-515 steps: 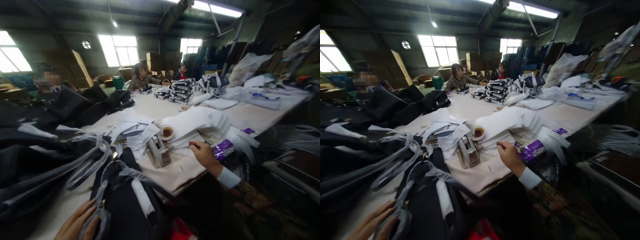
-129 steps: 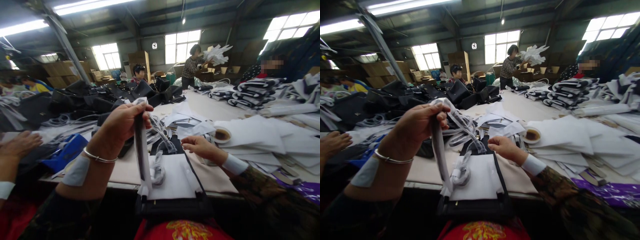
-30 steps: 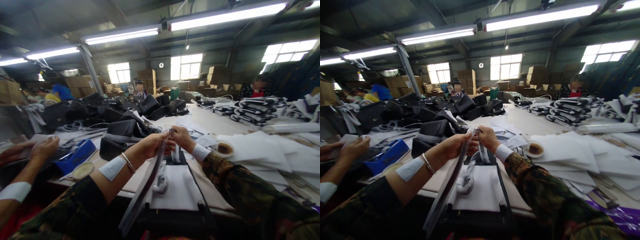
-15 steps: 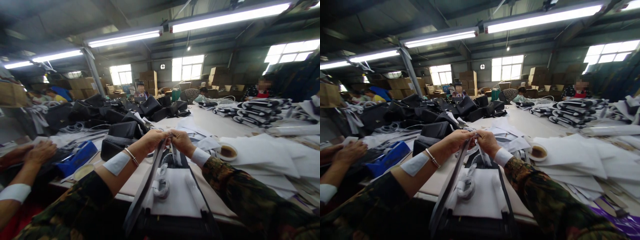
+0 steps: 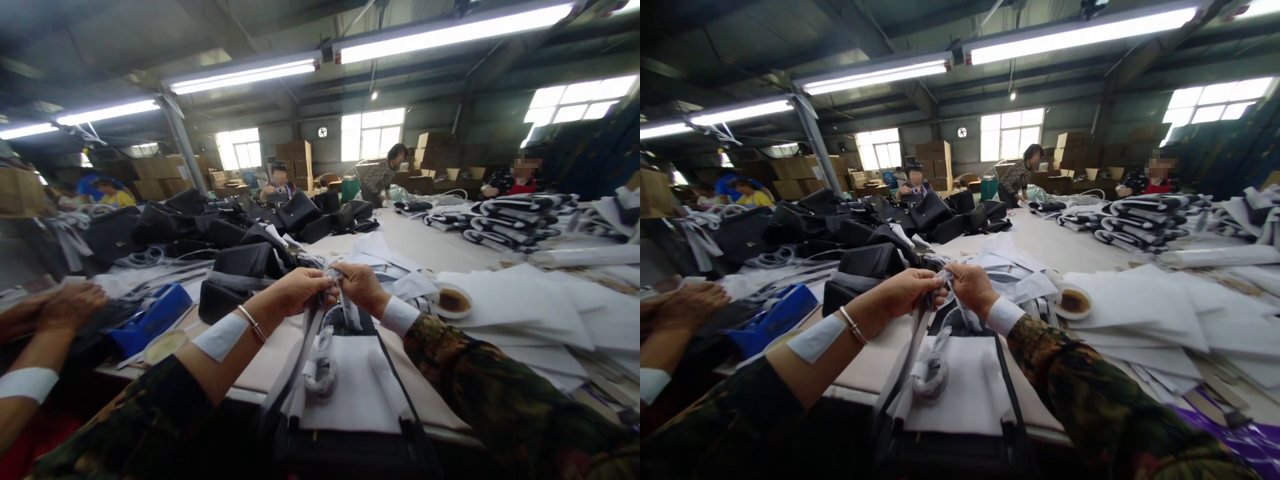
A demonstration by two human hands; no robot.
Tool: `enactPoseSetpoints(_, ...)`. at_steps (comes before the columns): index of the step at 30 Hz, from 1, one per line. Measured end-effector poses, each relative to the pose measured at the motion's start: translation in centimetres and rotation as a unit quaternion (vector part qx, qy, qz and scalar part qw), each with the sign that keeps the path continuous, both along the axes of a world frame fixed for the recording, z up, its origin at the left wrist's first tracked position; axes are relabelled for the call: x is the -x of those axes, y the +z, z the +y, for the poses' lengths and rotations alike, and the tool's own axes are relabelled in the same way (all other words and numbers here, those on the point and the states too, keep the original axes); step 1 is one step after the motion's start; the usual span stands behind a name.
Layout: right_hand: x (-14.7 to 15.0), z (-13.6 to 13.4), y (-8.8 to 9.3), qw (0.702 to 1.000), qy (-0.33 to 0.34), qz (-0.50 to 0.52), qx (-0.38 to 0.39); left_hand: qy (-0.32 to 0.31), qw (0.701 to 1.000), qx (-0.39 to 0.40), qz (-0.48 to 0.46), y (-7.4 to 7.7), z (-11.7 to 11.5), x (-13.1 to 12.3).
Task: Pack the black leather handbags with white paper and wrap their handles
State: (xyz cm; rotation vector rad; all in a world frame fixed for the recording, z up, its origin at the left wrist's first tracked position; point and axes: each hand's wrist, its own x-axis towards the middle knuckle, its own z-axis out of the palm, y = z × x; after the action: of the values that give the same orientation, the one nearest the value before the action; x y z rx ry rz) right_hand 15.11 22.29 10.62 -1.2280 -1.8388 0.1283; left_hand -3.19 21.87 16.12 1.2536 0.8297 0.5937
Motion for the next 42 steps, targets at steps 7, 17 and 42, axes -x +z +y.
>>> enactPoseSetpoints(7,-3.0,2.0,-0.5,0.995,-0.064,0.074,0.015,-0.089,0.993,0.075,-0.014,-1.0,-3.2,4.2)
enactPoseSetpoints(17,-5.7,4.0,-2.7,0.984,-0.116,0.134,0.035,-0.269,0.960,0.073,0.017,2.7,-11.1,7.0)
enactPoseSetpoints(42,-3.0,-0.5,-10.3,0.914,0.016,-0.178,0.364,0.187,0.896,-0.302,-0.267,14.4,1.9,0.9)
